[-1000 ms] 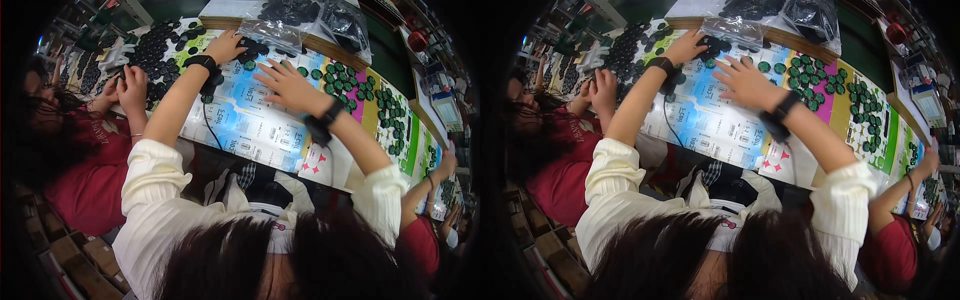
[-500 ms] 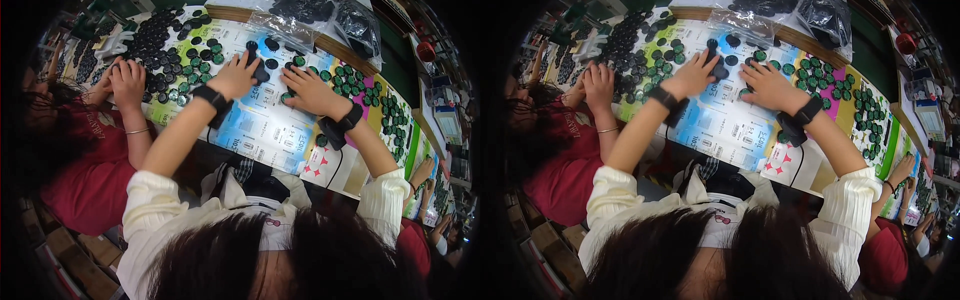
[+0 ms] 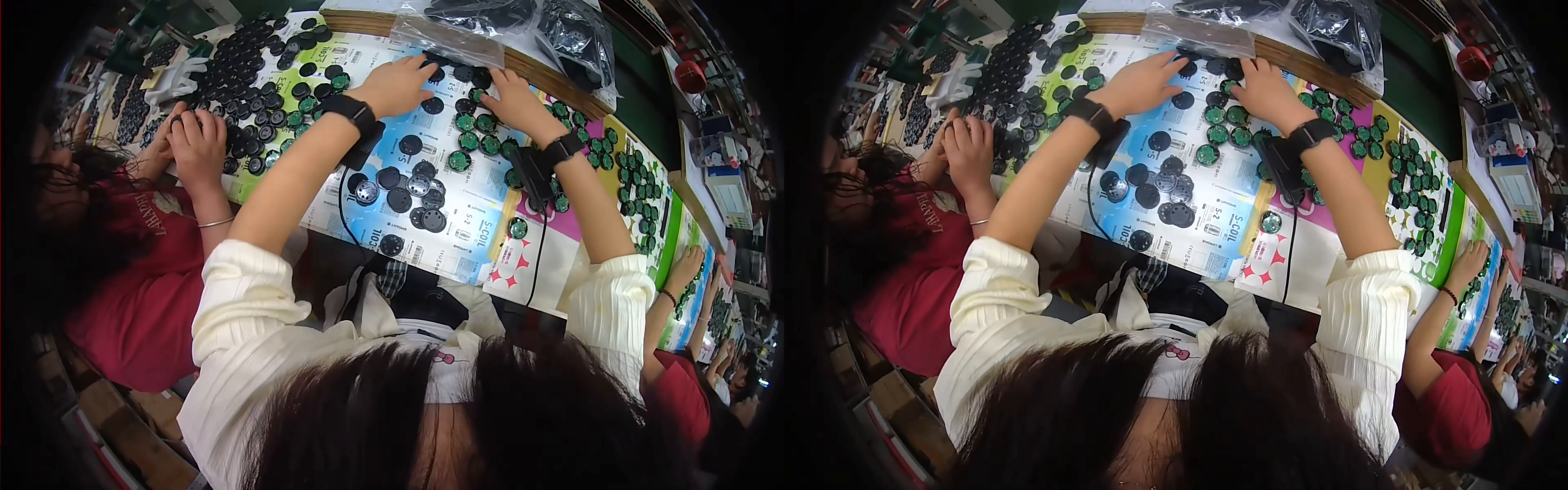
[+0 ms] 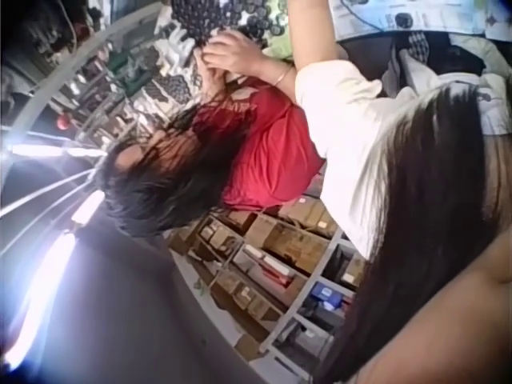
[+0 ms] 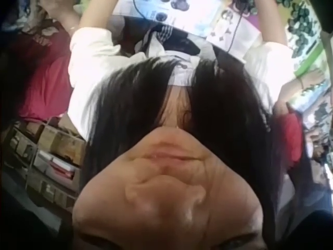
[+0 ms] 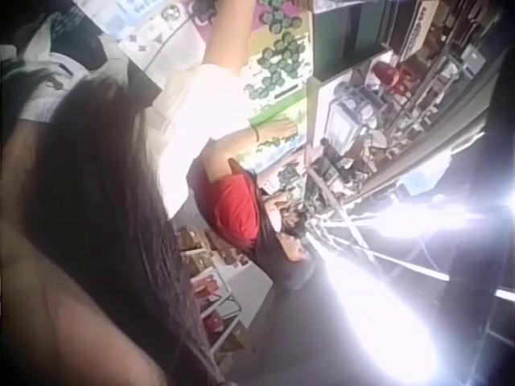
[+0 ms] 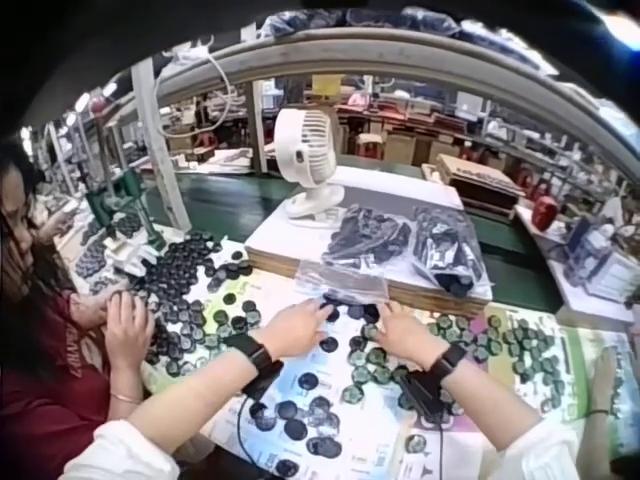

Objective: The person assembles electronic components by hand, picking up a black plastic base and a green circuit board, fitting the board into the base, and pressing a black plastic cover onto the assembly.

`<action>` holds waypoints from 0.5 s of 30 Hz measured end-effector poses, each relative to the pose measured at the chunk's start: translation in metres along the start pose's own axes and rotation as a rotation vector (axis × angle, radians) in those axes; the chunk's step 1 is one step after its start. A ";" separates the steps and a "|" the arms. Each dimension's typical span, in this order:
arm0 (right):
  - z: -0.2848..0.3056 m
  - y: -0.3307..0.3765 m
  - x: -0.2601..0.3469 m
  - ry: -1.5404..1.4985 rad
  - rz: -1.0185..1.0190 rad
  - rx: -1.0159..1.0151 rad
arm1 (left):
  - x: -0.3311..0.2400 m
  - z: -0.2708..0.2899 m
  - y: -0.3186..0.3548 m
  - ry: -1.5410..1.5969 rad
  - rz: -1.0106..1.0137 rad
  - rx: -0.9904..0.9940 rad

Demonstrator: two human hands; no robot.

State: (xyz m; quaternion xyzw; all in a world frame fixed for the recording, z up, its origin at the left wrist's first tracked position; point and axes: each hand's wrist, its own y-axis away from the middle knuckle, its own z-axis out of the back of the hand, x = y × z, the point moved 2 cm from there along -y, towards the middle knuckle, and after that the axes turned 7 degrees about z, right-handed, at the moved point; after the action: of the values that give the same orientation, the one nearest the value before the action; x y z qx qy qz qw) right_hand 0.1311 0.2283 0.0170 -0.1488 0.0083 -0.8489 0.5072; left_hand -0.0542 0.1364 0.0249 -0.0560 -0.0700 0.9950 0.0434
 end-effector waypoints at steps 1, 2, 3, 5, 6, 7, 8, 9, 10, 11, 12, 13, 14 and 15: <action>0.000 0.000 0.000 0.027 -0.046 0.001 | -0.001 -0.007 -0.007 0.003 -0.011 0.007; 0.000 -0.001 0.002 0.054 -0.090 0.002 | -0.001 -0.012 -0.013 -0.006 -0.045 -0.028; -0.001 -0.003 0.005 0.080 -0.131 0.005 | -0.001 -0.017 -0.017 -0.016 -0.077 -0.063; -0.004 -0.009 0.009 0.078 -0.119 0.048 | -0.001 -0.029 -0.021 -0.013 -0.114 -0.100; -0.005 -0.014 0.011 0.069 -0.092 0.085 | 0.002 -0.032 -0.020 -0.027 -0.105 -0.095; -0.007 -0.019 0.014 0.060 -0.062 0.121 | 0.006 -0.034 -0.018 -0.042 -0.093 -0.090; -0.008 -0.022 0.017 0.059 -0.059 0.124 | 0.010 -0.036 -0.015 -0.058 -0.078 -0.086; -0.011 -0.025 0.019 0.017 -0.009 0.151 | 0.007 -0.029 -0.010 -0.058 -0.081 -0.081; -0.014 -0.027 0.022 -0.026 0.041 0.176 | 0.003 -0.024 -0.002 -0.084 -0.051 0.015; -0.016 -0.029 0.025 -0.068 0.092 0.201 | -0.002 -0.013 0.008 -0.112 -0.021 0.110; -0.016 -0.030 0.029 -0.070 0.093 0.201 | -0.007 -0.001 0.015 -0.139 0.011 0.204; -0.017 -0.029 0.033 -0.078 0.132 0.198 | -0.011 0.013 0.020 -0.139 0.010 0.206; -0.018 -0.028 0.039 -0.086 0.173 0.195 | -0.015 0.027 0.025 -0.071 0.062 0.358; -0.018 -0.026 0.044 -0.094 0.210 0.191 | -0.017 0.038 0.028 -0.002 0.112 0.510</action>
State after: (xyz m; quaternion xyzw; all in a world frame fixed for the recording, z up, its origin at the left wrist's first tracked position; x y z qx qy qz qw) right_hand 0.0852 0.2007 0.0147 -0.1378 -0.0809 -0.7800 0.6051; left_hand -0.0439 0.1016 0.0599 -0.0461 0.1864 0.9814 0.0010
